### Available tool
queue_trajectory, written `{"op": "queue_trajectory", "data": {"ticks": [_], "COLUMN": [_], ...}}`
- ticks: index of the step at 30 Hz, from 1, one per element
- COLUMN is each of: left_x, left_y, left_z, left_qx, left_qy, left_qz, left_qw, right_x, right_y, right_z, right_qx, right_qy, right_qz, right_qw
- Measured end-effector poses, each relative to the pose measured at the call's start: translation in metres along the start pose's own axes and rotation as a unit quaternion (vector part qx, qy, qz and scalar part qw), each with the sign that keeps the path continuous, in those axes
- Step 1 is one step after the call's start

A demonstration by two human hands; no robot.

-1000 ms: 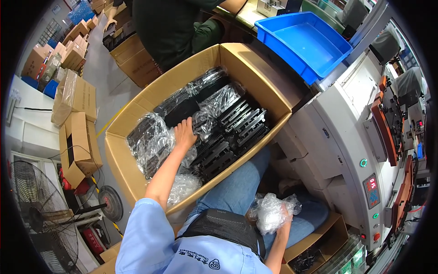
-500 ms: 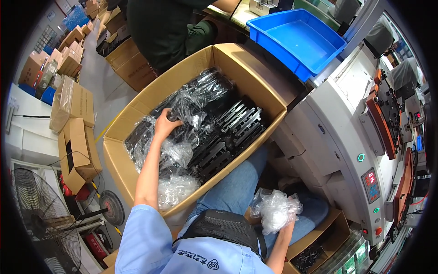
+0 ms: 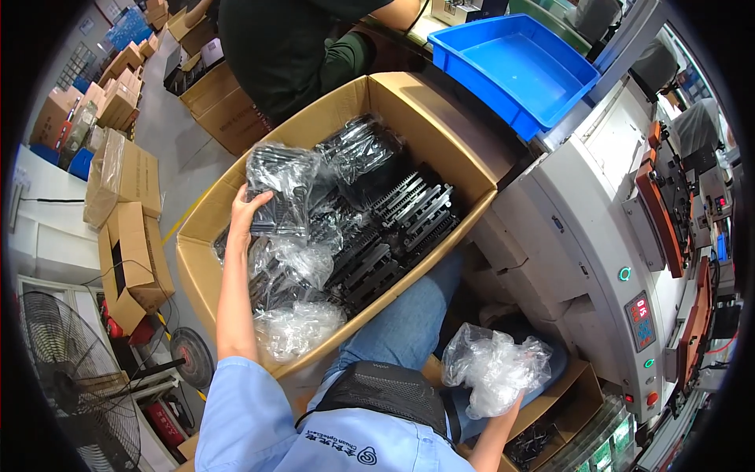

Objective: Unpack black electronic heatsinks from plastic bags and place them into a sorting machine and storage boxes.

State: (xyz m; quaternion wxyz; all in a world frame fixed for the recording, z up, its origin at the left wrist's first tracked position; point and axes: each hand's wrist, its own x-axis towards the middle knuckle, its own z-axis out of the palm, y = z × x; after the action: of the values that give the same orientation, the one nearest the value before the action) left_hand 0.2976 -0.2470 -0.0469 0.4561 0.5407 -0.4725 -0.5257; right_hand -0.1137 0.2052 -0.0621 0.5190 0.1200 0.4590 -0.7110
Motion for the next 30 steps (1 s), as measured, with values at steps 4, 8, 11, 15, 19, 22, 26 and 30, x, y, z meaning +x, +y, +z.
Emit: {"op": "queue_trajectory", "data": {"ticks": [4,8,11,15,19,22,26,30], "left_x": [-0.005,-0.007,-0.010,-0.011,-0.021,-0.023,-0.049,-0.077], "left_y": [0.006,0.019,0.036,0.060,0.079,0.084,0.088,0.100], "left_z": [-0.002,-0.011,-0.021,-0.034,-0.035,-0.016,0.028,0.079], "left_qx": [-0.045,-0.057,-0.052,-0.125,-0.275,-0.359,-0.372,-0.207], "left_qy": [-0.011,-0.005,0.016,0.029,0.023,0.003,-0.016,0.047], "left_qz": [0.003,0.031,0.038,0.069,0.059,0.065,0.050,0.087], "left_qw": [0.999,0.998,0.998,0.989,0.959,0.931,0.927,0.973], "right_x": [-0.020,0.005,0.014,0.050,0.027,-0.001,-0.010,-0.010], "right_y": [-0.019,-0.011,0.000,0.003,-0.015,-0.024,-0.017,-0.001], "right_z": [0.067,0.035,0.021,-0.046,0.039,0.120,0.183,0.238], "right_qx": [0.005,-0.042,-0.013,-0.110,-0.376,-0.393,-0.478,-0.617], "right_qy": [0.084,0.085,0.096,0.075,-0.054,-0.115,-0.224,-0.281], "right_qz": [0.027,0.036,0.015,-0.022,-0.188,-0.172,-0.177,-0.277], "right_qw": [0.996,0.995,0.995,0.991,0.906,0.896,0.831,0.681]}}
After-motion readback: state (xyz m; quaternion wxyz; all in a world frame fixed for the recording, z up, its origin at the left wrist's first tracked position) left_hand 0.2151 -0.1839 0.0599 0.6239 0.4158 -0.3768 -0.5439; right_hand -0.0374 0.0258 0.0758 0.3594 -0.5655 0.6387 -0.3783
